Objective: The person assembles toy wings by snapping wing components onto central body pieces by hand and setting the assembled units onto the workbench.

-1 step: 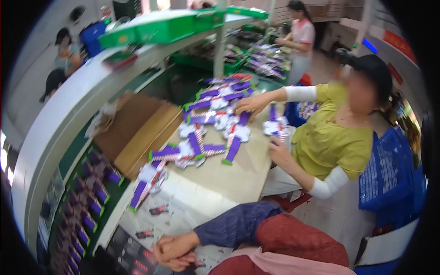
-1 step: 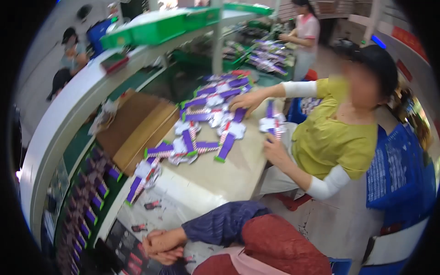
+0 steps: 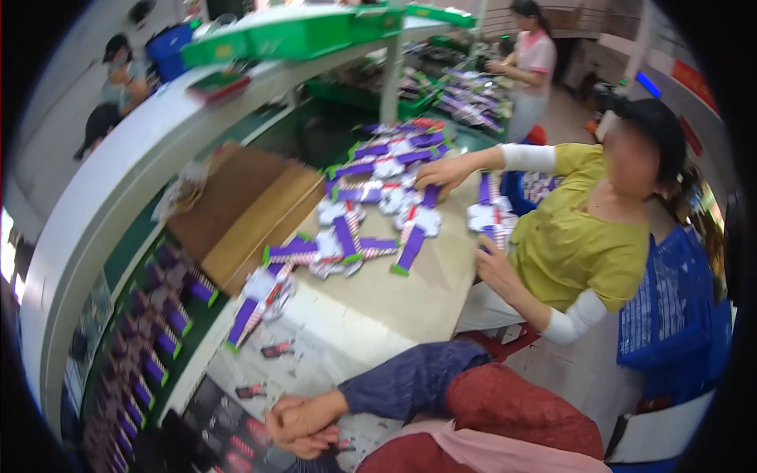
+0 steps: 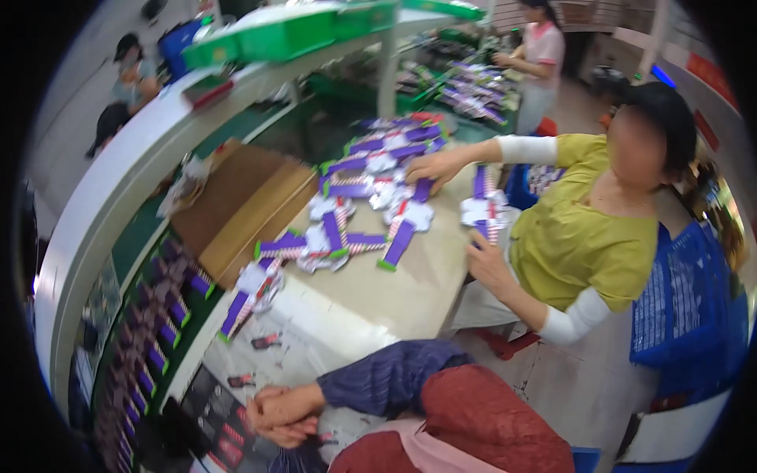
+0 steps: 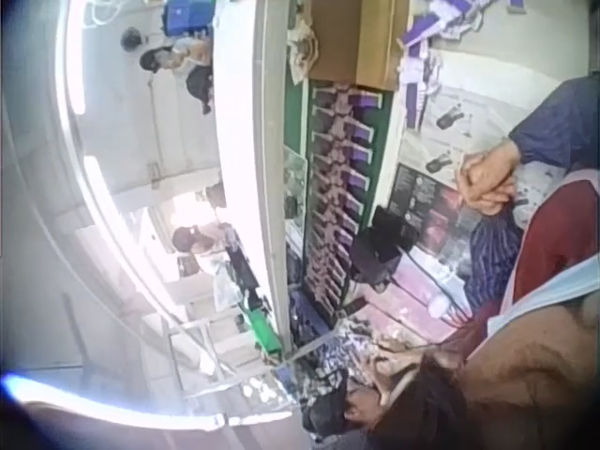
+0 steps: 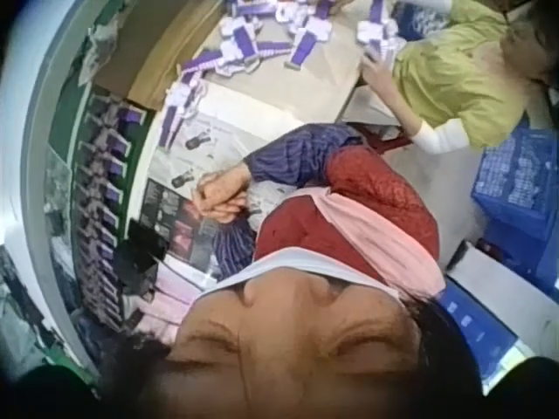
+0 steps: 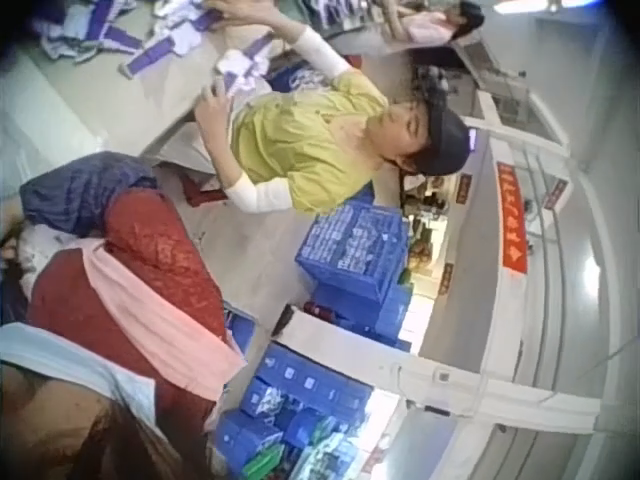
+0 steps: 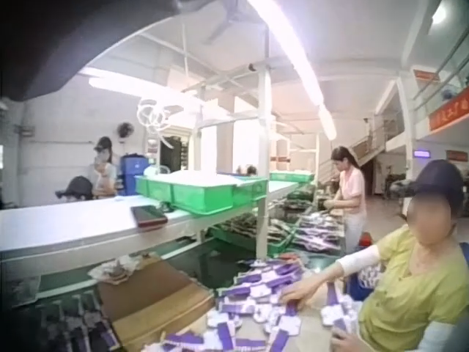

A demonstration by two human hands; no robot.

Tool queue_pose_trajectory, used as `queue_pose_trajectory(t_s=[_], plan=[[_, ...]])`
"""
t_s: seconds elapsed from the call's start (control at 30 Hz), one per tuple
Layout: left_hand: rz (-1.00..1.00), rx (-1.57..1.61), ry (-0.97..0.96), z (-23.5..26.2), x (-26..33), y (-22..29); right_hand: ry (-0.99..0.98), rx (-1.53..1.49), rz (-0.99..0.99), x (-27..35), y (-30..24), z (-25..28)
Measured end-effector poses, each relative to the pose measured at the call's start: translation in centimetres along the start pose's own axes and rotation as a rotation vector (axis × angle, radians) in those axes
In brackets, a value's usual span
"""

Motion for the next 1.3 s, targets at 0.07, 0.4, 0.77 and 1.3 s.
queue_pose_trajectory(t_s=[0.07, 0.4, 0.77, 1.3], plan=[[-0.014, 0.007, 0.009, 1.0, 1.3, 0.5, -0.040, 0.079, -0.092, 1.0, -0.5, 0.1], [-0.495, -0.082, 0.463, 3.6, 1.0, 9.6, 0.886, 0.999, 0.492, 5.3, -9.7, 0.3], [-0.485, -0.696, 0.372, 0.0, 1.5, 9.8, 1.580, 1.362, -0.035, 20.3, -11.2, 6.1], [-0.466, -1.568, -0.432, -10.1, 4.3, 10.3, 1.120, 1.155, 0.095, 18.2, -10.3, 2.8]])
Point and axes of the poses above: each hand's wrist, its own x-axis away from the middle knuckle, its own z-axis out of the back of the hand, y = z × x, the point moved 10 cm from there along -x, towards the middle knuckle, and after that the axes turned 14 degrees about -z, right-handed, at the moved point
